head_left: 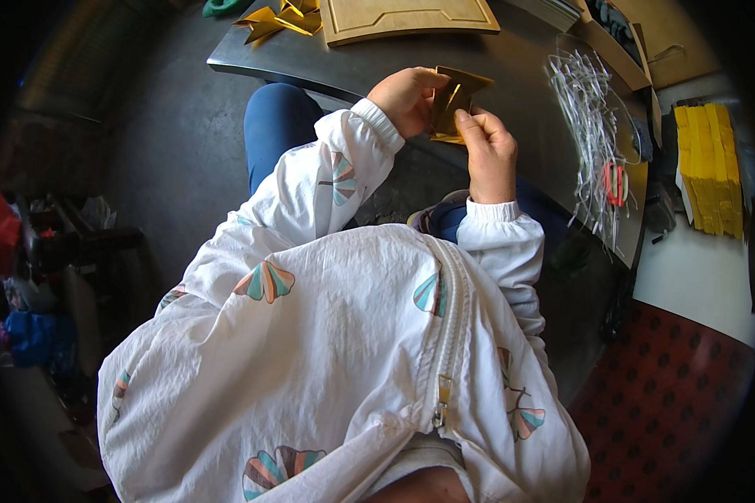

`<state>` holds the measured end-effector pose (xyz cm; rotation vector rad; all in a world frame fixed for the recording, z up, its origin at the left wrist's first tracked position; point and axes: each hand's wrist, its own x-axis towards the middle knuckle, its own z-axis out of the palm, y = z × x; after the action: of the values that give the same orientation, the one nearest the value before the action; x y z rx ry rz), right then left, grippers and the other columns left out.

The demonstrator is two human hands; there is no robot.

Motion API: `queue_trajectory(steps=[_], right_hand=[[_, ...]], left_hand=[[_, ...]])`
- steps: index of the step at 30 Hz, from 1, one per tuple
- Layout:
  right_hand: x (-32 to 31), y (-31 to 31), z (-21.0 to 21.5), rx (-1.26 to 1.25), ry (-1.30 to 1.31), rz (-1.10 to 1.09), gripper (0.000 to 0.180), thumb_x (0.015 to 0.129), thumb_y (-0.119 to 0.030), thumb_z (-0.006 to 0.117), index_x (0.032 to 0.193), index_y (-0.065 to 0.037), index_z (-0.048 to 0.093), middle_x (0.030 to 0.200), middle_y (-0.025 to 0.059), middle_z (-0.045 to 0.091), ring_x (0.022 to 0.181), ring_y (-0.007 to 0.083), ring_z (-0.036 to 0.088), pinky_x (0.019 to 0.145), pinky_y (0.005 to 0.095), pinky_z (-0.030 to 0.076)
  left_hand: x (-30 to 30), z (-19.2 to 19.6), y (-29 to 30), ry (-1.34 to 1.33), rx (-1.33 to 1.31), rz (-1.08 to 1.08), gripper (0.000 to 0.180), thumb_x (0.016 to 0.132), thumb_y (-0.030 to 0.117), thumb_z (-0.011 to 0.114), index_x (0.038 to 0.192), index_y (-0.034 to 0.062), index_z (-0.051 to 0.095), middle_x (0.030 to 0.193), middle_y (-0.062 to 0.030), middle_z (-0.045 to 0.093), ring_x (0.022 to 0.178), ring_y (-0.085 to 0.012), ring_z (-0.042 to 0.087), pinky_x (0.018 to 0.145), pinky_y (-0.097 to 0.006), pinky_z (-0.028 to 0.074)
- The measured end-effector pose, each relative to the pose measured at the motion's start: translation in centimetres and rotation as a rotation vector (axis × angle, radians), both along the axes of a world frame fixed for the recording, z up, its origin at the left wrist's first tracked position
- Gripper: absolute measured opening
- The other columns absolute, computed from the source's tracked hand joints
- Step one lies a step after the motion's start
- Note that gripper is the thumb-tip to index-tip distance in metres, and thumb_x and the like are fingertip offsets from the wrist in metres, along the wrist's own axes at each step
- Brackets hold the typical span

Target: The person folds a gold-colored sheet of paper into a small triangular packet by hand, then places it on a growing pile of similar finished packets on the table. The person repeats this folding process with additional sheets, handling each one individually and stacking the completed units.

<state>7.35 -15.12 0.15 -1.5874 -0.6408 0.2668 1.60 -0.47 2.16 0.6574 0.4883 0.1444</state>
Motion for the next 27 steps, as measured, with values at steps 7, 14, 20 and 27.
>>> queue_trajectory(steps=[7, 14, 20, 27], right_hand=[[-0.2, 0.3, -1.3, 0.173, -0.001, -0.138, 0.022, 0.082, -0.007, 0.065, 0.066, 0.003, 0.054, 0.087, 0.0084, 0.07, 0.068, 0.0088, 0.053, 0.061, 0.0262, 0.045], [0.6, -0.8, 0.6, -0.1, 0.098, 0.083, 0.023, 0.086, -0.014, 0.071, 0.075, 0.005, 0.064, 0.075, 0.0054, 0.065, 0.067, 0.0087, 0.052, 0.063, 0.0255, 0.044], [1.4, -1.4, 2.0, -0.243, -0.075, 0.159, 0.029, 0.09, -0.02, 0.07, 0.08, 0.006, 0.062, 0.076, 0.0054, 0.061, 0.068, 0.009, 0.051, 0.063, 0.0252, 0.043], [1.6, -2.4, 2.0, -0.183, -0.137, 0.181, 0.02, 0.09, -0.011, 0.066, 0.079, 0.005, 0.061, 0.074, 0.0046, 0.06, 0.063, 0.0104, 0.05, 0.059, 0.0256, 0.042]], left_hand=[[-0.1, -0.5, -0.2, -0.111, -0.041, 0.047, 0.016, 0.096, 0.009, 0.049, 0.108, 0.0031, 0.057, 0.103, -0.0089, 0.068, 0.096, -0.0214, 0.066, 0.094, -0.041, 0.048], [-0.5, -0.3, -0.2, -0.147, 0.057, -0.086, 0.015, 0.098, 0.013, 0.053, 0.11, 0.0042, 0.056, 0.114, -0.0085, 0.065, 0.102, -0.0208, 0.064, 0.094, -0.038, 0.048], [-0.5, 0.1, -0.8, -0.172, 0.088, -0.148, 0.028, 0.104, 0.021, 0.046, 0.124, 0.0021, 0.051, 0.126, -0.0113, 0.06, 0.111, -0.0231, 0.061, 0.102, -0.037, 0.045], [-0.7, -0.5, -0.8, -0.209, 0.094, -0.164, 0.032, 0.105, 0.023, 0.042, 0.129, 0.0026, 0.049, 0.126, -0.0133, 0.059, 0.115, -0.023, 0.059, 0.105, -0.037, 0.043]])
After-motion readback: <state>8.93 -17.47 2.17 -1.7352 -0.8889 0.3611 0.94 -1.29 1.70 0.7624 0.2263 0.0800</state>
